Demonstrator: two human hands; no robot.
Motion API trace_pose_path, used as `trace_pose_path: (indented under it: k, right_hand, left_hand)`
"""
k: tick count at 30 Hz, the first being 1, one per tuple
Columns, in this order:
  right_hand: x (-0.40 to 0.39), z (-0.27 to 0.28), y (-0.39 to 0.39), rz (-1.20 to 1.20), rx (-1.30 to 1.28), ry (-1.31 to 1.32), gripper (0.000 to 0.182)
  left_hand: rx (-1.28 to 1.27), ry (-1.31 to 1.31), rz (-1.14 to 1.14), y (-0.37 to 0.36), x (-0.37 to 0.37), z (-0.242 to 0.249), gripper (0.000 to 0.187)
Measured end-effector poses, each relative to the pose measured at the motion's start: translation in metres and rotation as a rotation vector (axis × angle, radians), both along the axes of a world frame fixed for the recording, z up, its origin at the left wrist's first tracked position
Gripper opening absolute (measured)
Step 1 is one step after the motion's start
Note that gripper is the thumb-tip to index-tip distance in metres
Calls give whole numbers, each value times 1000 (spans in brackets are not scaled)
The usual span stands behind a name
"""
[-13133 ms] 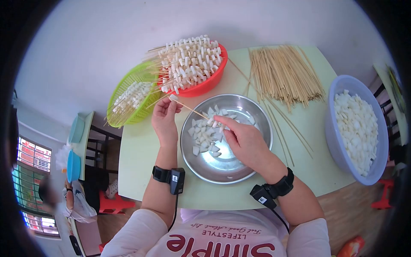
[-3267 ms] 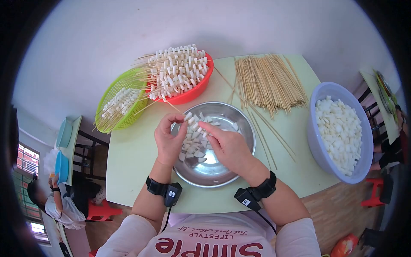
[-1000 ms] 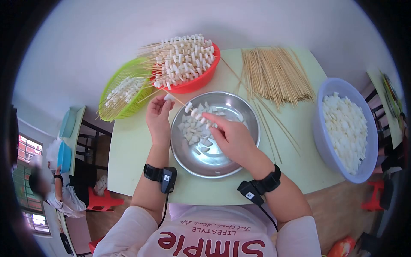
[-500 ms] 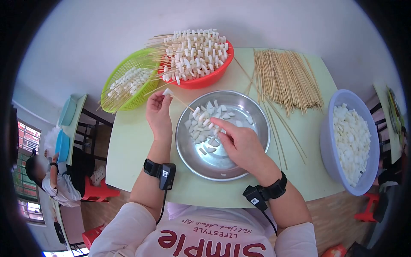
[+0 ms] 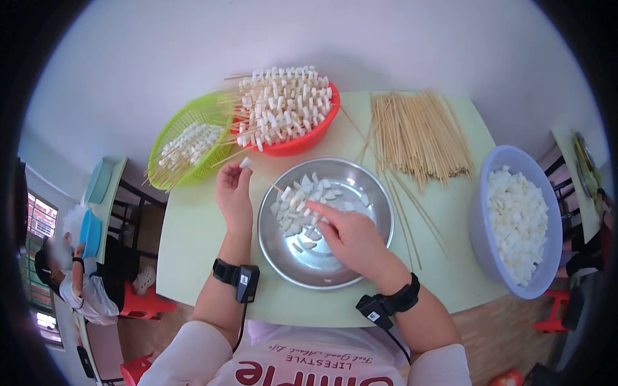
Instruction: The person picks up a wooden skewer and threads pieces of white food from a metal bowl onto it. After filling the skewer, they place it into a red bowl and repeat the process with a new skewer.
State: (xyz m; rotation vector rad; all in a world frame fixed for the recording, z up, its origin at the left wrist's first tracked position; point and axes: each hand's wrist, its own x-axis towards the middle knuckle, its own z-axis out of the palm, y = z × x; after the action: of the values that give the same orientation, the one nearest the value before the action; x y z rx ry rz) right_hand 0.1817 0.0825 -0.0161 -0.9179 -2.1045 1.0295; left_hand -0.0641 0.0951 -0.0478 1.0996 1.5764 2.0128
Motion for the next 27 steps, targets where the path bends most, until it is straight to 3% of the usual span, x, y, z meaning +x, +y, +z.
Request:
trace_pose_path:
  k: [11, 15, 17, 18, 20, 21, 23, 27]
  right_hand:
    - [0, -1, 0, 13, 38, 6, 40]
    - [2, -3, 1, -39, 4, 61, 36]
    - [10, -1, 3, -189, -129, 733, 38]
    - [20, 5, 5, -238, -100, 722, 38]
    - [39, 28, 16, -552, 177, 1272, 45]
    - [54, 40, 23, -562, 205, 1267, 45]
    - [83, 60, 30, -734, 293, 1525, 50]
    - [90, 82, 30, -764, 350, 1633, 49]
  left_hand:
    - [-11, 38, -1, -2, -2, -5, 11]
    - [103, -10, -34, 7, -17, -21, 17]
    - [94, 28, -37, 8, -21, -25, 17]
    - [88, 44, -40, 4, -21, -24, 17]
    - [112, 46, -69, 5, -16, -19, 16]
    - [116, 15, -45, 5, -13, -15, 14]
    - [108, -20, -33, 3, -12, -13, 13]
    - [103, 25, -62, 3, -13, -13, 16]
